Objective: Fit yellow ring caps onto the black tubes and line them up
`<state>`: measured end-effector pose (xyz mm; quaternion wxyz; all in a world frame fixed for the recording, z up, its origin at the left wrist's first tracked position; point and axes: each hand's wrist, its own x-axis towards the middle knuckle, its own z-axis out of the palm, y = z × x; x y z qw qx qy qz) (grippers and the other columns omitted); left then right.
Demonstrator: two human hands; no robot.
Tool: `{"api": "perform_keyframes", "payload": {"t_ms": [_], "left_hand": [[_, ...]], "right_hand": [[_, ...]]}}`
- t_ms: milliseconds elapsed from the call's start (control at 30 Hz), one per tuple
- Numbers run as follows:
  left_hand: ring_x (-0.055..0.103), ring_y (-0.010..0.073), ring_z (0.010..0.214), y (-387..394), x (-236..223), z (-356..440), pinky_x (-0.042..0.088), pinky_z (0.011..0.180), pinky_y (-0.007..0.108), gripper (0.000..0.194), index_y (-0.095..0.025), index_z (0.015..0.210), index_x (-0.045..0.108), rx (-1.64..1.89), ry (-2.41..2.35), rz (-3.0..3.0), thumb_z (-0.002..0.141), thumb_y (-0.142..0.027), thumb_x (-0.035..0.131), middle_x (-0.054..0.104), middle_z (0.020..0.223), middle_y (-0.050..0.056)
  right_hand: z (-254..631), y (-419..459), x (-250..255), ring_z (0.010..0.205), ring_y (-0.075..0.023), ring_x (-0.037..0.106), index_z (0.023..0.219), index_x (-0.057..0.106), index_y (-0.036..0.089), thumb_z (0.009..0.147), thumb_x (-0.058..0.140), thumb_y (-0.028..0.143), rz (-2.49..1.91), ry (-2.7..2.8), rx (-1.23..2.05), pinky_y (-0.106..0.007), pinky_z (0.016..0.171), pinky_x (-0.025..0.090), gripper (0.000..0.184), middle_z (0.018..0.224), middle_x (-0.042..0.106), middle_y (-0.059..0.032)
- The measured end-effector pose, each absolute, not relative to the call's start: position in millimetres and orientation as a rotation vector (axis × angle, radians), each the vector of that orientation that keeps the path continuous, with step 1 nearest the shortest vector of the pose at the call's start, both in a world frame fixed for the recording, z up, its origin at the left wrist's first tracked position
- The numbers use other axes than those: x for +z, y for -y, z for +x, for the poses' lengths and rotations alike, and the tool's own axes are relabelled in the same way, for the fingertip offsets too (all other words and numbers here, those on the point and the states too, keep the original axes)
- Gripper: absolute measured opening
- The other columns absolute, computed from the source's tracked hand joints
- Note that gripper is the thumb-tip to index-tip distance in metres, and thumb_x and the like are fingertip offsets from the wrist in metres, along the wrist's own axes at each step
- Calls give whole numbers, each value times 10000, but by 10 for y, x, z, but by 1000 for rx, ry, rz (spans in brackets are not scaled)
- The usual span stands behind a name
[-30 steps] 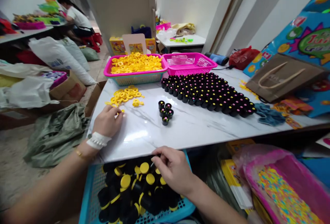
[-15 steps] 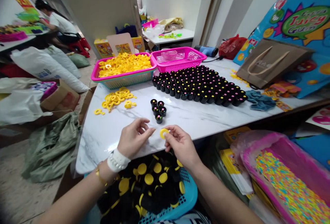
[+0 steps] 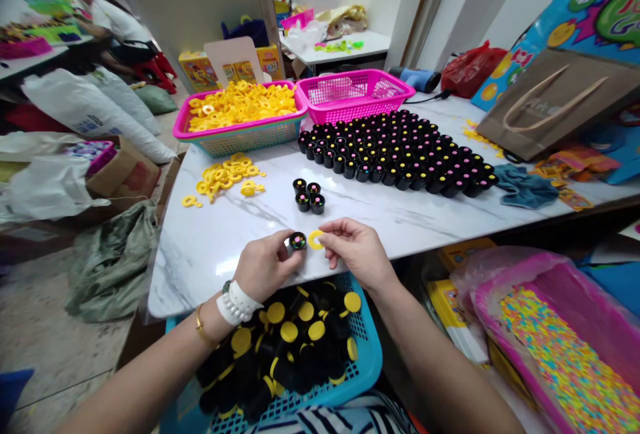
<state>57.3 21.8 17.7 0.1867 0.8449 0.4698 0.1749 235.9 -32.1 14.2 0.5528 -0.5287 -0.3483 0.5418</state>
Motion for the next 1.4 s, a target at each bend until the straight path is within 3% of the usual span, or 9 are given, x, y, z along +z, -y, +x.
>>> {"api": "perform_keyframes", "payload": {"t_ms": [100, 267, 467, 567, 733, 867, 1033, 1200, 1400], "left_hand": [[596, 146, 626, -139, 156, 517, 397, 592, 242, 293, -229, 1066, 675, 515, -1300, 2332, 831, -375, 581, 679, 716, 3], [584, 140, 612, -159, 129, 538, 379, 580, 235, 279, -262, 1068, 689, 541, -1269, 2287, 828, -363, 590, 671, 684, -10], [579, 142, 583, -161, 164, 518, 359, 556, 243, 277, -237, 1021, 707, 561, -1237, 2252, 816, -384, 592, 664, 647, -7], [586, 133, 579, -170, 226, 523, 403, 572, 235, 346, -198, 1100, 674, 588, -1137, 2105, 808, -372, 610, 674, 663, -5], [565, 114, 571, -253, 228, 547, 401, 571, 216, 241, -199, 1003, 696, 557, -998, 2035, 809, -334, 648, 657, 645, -23], [564, 108, 577, -314, 160, 541, 389, 573, 209, 185, -222, 968, 703, 551, -968, 2065, 790, -229, 655, 655, 645, -41], [559, 111, 565, -319, 152, 543, 379, 563, 212, 155, -225, 925, 718, 542, -1011, 2063, 773, -244, 690, 647, 620, -45], [576, 116, 588, -310, 145, 550, 395, 576, 214, 143, -228, 915, 727, 552, -998, 2051, 776, -232, 693, 674, 660, -36], [576, 128, 601, -305, 107, 546, 409, 580, 221, 179, -208, 919, 725, 553, -995, 2032, 806, -341, 685, 683, 686, -8]], "right_hand": [[2272, 208, 197, 430, -88, 529, 852, 684, 149, 695, 795, 366, -1271, 962, 1319, -206, 406, 441, 290, 568, 619, 22], [2192, 57, 236, 337, -74, 460, 763, 656, 156, 706, 775, 379, -1417, 1106, 1236, -183, 323, 358, 259, 462, 559, 50], [2162, 87, 229, 438, -124, 589, 774, 590, 183, 739, 740, 380, -1395, 1126, 1190, -242, 429, 500, 250, 578, 647, 16], [2128, 114, 242, 480, -139, 619, 776, 539, 201, 766, 710, 397, -1437, 1140, 1211, -258, 459, 518, 260, 615, 655, 16], [2128, 149, 238, 455, -114, 569, 774, 544, 205, 802, 674, 401, -1499, 1219, 1068, -223, 419, 451, 237, 571, 607, 36], [2176, 132, 228, 391, -103, 513, 773, 559, 204, 807, 683, 407, -1455, 1198, 1111, -216, 375, 405, 240, 507, 585, 41], [2226, 50, 212, 362, -93, 494, 771, 568, 188, 773, 726, 431, -1398, 1197, 1226, -203, 358, 405, 290, 465, 571, 46], [2244, 42, 208, 409, -102, 544, 765, 581, 185, 776, 722, 450, -1368, 1203, 1252, -218, 401, 453, 301, 531, 619, 19], [2233, 72, 191, 497, -130, 618, 765, 590, 188, 750, 753, 435, -1389, 1194, 1221, -249, 488, 513, 296, 643, 682, -15]]}}
